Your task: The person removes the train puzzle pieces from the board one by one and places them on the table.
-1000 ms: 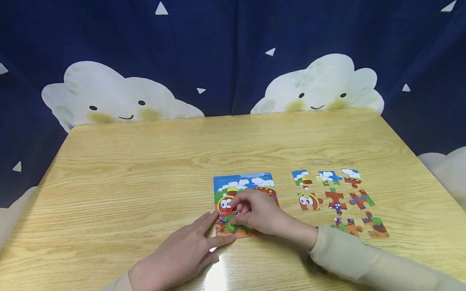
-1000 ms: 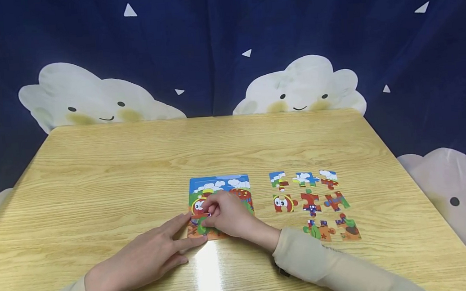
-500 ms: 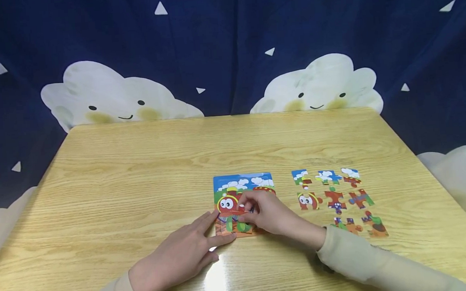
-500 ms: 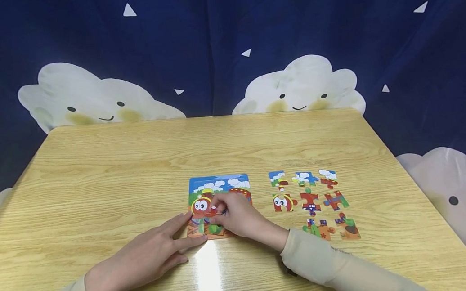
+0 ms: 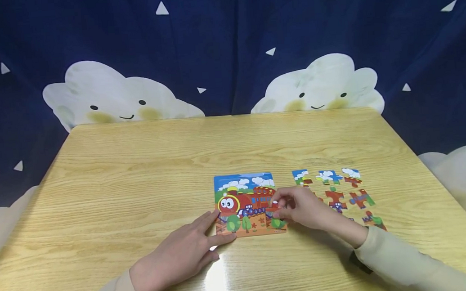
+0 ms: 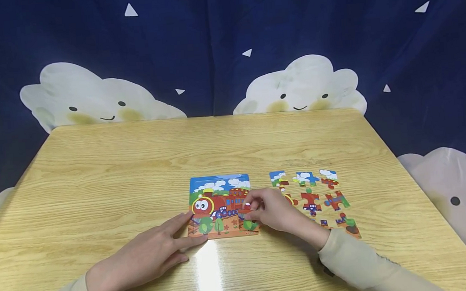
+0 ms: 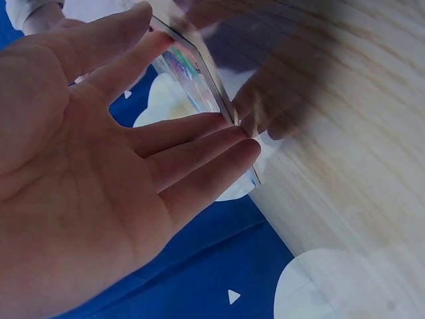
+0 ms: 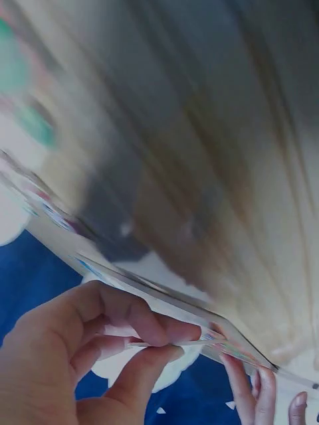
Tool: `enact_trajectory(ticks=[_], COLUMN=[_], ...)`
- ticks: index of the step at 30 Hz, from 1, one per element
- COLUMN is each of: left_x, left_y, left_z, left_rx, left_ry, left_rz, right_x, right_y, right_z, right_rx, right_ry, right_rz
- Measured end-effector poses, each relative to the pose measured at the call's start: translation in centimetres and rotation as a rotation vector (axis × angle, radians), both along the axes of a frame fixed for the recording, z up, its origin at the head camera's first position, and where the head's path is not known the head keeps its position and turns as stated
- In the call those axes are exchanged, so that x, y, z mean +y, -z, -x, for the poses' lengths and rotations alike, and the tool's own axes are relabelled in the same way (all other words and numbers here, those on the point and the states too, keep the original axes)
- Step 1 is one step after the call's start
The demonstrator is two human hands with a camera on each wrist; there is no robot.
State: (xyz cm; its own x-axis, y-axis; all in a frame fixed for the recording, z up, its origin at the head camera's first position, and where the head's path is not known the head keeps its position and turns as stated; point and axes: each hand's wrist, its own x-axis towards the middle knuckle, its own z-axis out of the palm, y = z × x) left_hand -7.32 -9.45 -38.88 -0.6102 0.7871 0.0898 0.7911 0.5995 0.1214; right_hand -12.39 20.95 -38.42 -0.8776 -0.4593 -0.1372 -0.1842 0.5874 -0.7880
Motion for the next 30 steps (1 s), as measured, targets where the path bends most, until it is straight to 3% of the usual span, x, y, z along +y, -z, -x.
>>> enact_trajectory(ticks=[14,23,30], left_x=[0.0,0.0,0.2], left_y=[0.0,0.0,-0.2], left_z=[0.0,0.0,-0.1], left_rx=[0.025,0.013,-0.004], left_ry=[0.008,-0.001,-0.014], left_rz=[-0.016,-0.016,-0.011], right_x=[5.8,7.1,7.2], right_y=[-0.3,-0.3,-0.1], right_z=[-0.9,-1.9,-2.4], right_rx=[0.026,0.215,0.242], right_ry=[-0.044,0.037,0.085], right_rz=[-0.107,-0.299,-0.345])
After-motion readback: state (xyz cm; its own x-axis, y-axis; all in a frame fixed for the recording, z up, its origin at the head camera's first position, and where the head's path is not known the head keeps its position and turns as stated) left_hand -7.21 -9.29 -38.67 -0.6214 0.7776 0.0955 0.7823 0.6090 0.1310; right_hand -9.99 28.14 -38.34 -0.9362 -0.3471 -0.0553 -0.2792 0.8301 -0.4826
